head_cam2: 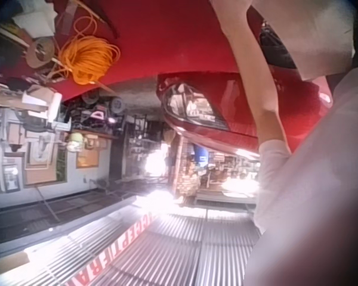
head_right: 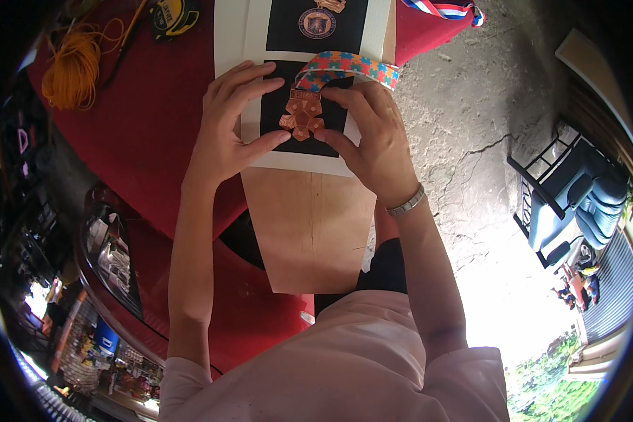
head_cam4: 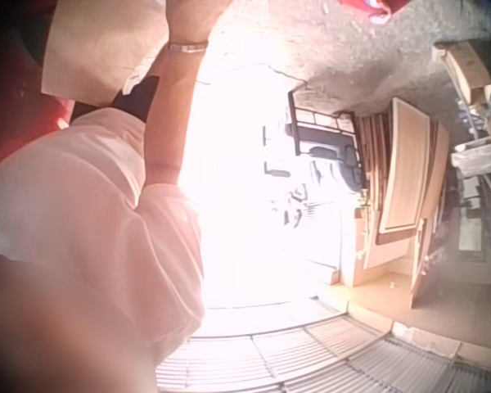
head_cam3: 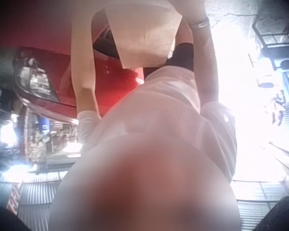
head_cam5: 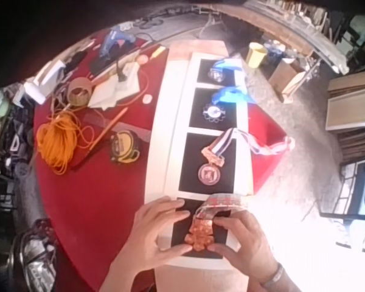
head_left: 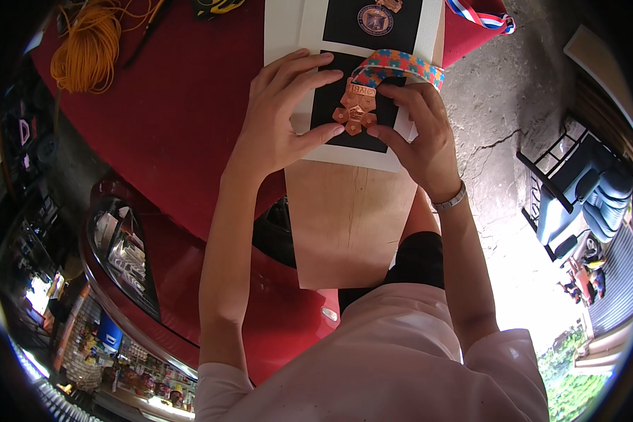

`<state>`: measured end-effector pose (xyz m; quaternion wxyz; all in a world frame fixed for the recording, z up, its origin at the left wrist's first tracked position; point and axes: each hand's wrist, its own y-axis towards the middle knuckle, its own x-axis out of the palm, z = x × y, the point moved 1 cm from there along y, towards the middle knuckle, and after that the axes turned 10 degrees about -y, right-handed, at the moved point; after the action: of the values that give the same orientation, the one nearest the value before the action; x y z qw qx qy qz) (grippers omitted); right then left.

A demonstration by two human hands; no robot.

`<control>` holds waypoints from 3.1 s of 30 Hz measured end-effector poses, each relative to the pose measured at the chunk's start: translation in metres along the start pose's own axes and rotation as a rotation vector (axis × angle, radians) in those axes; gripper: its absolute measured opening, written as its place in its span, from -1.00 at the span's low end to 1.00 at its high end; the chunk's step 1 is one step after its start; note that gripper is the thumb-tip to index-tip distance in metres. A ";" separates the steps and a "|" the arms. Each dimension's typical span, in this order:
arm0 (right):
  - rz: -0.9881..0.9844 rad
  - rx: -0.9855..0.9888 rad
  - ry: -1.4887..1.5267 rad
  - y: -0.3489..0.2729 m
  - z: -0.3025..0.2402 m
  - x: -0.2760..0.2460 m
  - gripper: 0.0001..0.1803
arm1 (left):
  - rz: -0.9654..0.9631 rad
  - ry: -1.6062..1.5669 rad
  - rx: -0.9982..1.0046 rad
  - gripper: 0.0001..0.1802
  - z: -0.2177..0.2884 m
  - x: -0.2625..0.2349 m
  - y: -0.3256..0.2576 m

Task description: The person assembles medals with ribbons onto a white display board with black squares. They use a hot glue gun to attach each medal, then press and adjust the ribbons to fit within the designated areas.

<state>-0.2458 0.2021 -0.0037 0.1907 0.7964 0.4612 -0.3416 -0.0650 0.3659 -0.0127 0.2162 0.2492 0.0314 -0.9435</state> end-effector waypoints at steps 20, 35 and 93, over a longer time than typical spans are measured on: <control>0.408 -0.082 -0.007 0.037 -0.011 -0.034 -0.83 | 0.581 0.052 -0.194 -0.59 0.030 -0.004 -0.061; 0.269 -0.267 0.064 0.104 -0.038 -0.014 -0.80 | 0.986 -0.051 -0.712 -0.78 0.112 0.094 -0.203; -0.353 -0.539 -0.689 0.090 -0.068 0.071 -0.21 | 2.153 -1.540 -0.516 -0.04 0.008 0.070 -0.152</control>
<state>-0.1185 0.2419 -0.0085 0.4715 0.4685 0.5715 -0.4812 -0.1880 0.4748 -0.0471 0.8464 -0.4864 -0.1314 -0.1724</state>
